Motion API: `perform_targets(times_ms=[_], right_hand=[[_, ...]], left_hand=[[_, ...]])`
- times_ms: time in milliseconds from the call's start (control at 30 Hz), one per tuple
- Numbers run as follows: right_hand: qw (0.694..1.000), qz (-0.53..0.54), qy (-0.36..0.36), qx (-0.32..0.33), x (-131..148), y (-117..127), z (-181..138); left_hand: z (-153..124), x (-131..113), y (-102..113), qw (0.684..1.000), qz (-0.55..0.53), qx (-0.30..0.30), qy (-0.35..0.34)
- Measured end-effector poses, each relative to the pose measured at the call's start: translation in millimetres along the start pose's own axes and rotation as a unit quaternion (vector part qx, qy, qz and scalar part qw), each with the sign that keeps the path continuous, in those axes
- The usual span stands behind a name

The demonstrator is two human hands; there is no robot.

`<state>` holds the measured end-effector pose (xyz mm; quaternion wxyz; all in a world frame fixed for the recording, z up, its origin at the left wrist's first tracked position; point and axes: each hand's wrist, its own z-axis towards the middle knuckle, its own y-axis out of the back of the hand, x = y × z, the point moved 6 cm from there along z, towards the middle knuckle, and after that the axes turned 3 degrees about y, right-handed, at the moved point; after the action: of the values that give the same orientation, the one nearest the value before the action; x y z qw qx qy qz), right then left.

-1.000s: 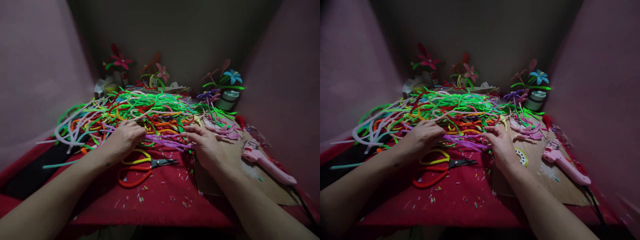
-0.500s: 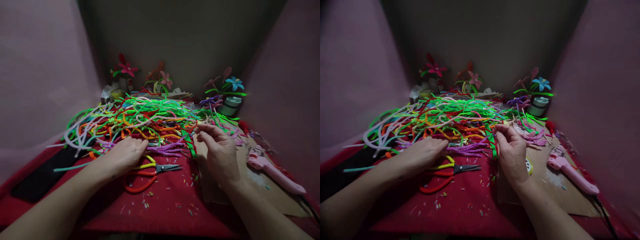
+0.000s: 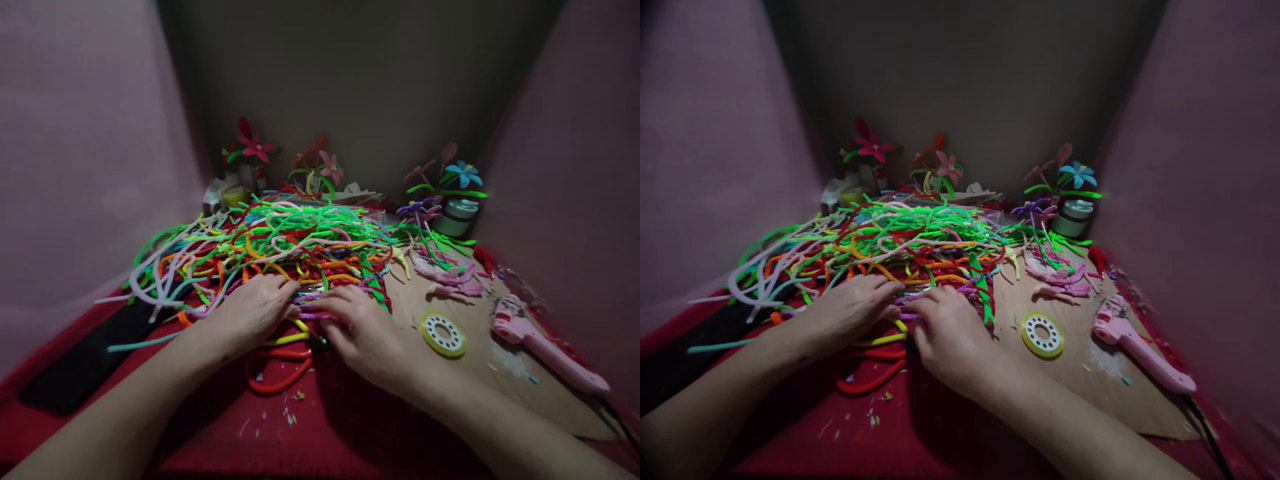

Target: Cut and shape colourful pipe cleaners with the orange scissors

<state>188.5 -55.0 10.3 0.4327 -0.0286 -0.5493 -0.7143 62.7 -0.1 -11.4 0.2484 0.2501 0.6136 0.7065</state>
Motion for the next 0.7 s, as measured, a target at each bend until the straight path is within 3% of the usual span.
perform_targets(times_ms=[100, 233, 400, 467, 567, 700], right_hand=[[0.992, -0.101, 0.058, 0.041, 4.4, -19.7, 6.0], [0.980, -0.174, 0.070, 0.071, -0.2, -31.5, 9.3], [0.983, -0.166, 0.060, 0.044, -6.0, -32.3, 2.8], [0.984, -0.161, 0.066, 0.027, -6.4, -31.9, -0.3], [0.984, -0.157, 0.088, 0.011, -4.8, -31.5, -4.0], [0.982, -0.152, 0.112, -0.010, -2.5, -28.6, -6.5]], left_hand=[[0.2, 0.8, -1.4, 1.000, -0.004, -0.006, -0.015], [0.3, 4.5, 5.6, 0.999, -0.009, -0.042, -0.026], [9.5, -3.8, 45.2, 0.985, 0.031, -0.167, -0.026], [22.1, -7.5, 58.1, 0.981, 0.056, -0.187, -0.013], [51.8, -5.1, 66.5, 0.979, 0.101, -0.180, 0.005], [103.0, 24.6, 62.8, 0.984, 0.116, -0.107, 0.083]])
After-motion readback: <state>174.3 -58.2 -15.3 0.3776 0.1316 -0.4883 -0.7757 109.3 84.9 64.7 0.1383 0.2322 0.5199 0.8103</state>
